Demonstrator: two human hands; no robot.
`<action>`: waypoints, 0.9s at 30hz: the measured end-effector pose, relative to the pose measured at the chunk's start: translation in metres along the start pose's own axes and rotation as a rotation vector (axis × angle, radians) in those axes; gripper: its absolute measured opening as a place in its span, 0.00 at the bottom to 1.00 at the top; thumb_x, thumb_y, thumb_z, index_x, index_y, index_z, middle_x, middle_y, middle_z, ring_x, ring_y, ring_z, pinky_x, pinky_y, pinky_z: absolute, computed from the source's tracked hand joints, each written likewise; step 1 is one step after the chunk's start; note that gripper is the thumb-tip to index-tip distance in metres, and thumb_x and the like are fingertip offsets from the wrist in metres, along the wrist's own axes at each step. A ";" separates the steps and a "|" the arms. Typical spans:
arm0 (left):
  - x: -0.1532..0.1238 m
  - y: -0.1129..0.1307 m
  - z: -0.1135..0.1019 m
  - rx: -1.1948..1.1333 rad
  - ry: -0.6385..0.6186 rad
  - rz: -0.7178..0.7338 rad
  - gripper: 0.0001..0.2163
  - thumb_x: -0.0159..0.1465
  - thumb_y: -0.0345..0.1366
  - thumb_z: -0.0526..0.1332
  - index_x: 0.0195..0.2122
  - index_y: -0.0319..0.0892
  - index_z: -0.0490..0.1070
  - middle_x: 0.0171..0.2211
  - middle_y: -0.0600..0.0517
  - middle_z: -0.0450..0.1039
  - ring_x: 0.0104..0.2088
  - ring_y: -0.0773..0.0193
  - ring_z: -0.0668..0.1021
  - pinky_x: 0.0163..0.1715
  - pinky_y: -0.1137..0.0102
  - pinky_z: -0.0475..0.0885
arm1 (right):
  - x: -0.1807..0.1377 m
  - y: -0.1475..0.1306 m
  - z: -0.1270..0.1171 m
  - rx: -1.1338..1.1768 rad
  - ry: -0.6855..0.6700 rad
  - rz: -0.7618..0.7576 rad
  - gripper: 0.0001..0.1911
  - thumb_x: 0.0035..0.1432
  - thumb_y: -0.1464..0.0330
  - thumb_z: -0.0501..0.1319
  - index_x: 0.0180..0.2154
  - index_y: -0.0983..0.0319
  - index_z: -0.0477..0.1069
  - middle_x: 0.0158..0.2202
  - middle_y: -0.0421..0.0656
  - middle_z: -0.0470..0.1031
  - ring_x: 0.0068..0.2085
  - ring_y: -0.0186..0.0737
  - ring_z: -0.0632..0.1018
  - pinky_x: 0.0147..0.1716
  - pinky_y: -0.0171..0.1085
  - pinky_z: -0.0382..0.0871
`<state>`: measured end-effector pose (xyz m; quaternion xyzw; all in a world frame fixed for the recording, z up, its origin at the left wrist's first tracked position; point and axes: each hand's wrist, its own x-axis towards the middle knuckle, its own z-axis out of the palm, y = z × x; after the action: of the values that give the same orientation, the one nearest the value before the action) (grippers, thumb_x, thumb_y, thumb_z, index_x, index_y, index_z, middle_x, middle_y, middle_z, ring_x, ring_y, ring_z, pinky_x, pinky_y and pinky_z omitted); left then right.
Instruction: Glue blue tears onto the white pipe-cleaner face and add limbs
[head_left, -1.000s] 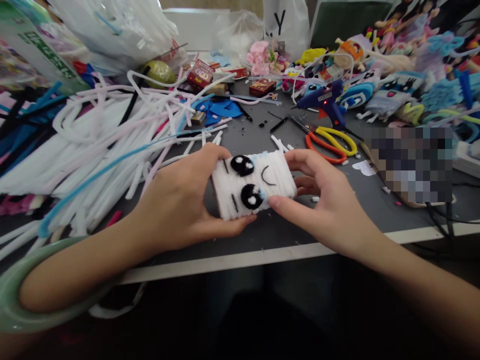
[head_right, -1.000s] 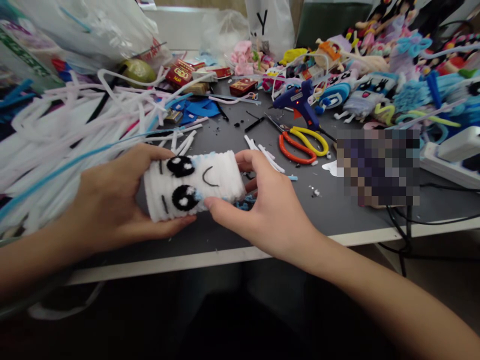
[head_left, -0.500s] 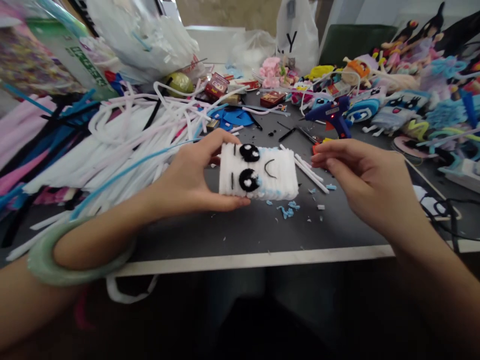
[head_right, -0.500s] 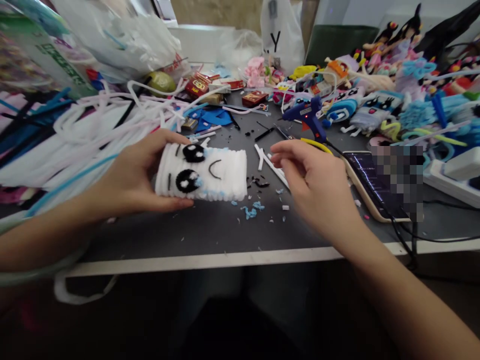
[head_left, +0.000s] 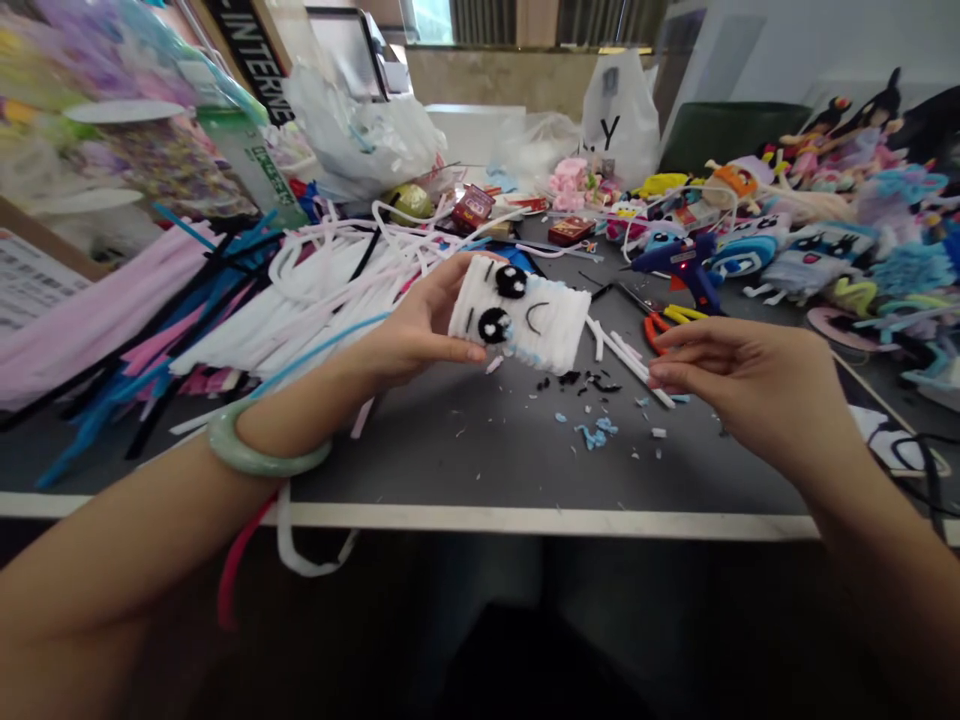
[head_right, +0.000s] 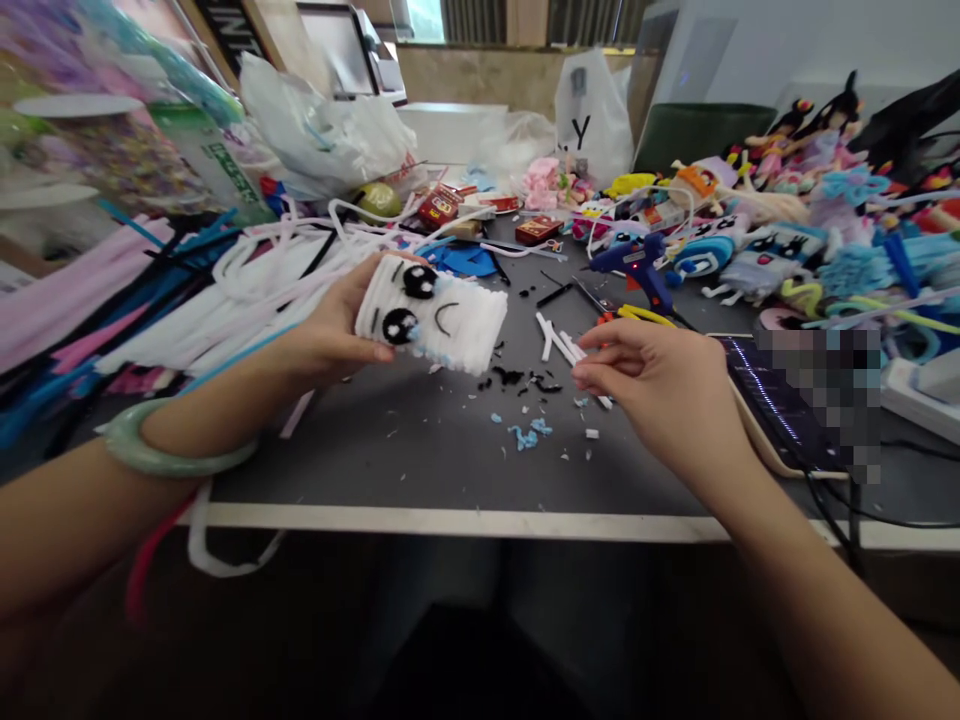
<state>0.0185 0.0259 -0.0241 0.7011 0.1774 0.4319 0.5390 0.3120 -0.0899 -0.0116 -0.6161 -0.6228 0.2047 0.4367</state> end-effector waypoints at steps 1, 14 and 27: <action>0.000 -0.001 -0.001 -0.035 -0.001 -0.014 0.35 0.39 0.38 0.82 0.49 0.45 0.72 0.51 0.48 0.73 0.53 0.51 0.76 0.48 0.66 0.75 | 0.000 -0.001 0.000 0.001 -0.020 0.015 0.08 0.52 0.63 0.70 0.35 0.59 0.79 0.25 0.41 0.81 0.26 0.42 0.83 0.29 0.38 0.81; -0.004 -0.017 -0.011 -0.268 -0.026 -0.121 0.30 0.41 0.45 0.79 0.46 0.45 0.78 0.40 0.51 0.78 0.40 0.60 0.80 0.39 0.69 0.74 | 0.002 -0.003 0.000 0.247 0.136 0.026 0.20 0.48 0.72 0.74 0.45 0.64 0.80 0.40 0.51 0.84 0.44 0.50 0.85 0.51 0.46 0.81; -0.004 -0.006 -0.007 -0.247 -0.081 -0.230 0.34 0.37 0.40 0.80 0.47 0.43 0.75 0.39 0.49 0.77 0.38 0.56 0.79 0.37 0.67 0.74 | 0.005 0.001 0.001 0.373 0.128 -0.050 0.38 0.40 0.77 0.76 0.55 0.57 0.73 0.43 0.49 0.83 0.43 0.51 0.85 0.47 0.46 0.82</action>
<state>0.0114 0.0293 -0.0309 0.6213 0.1800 0.3574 0.6737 0.3123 -0.0847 -0.0119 -0.5204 -0.5601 0.2661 0.5870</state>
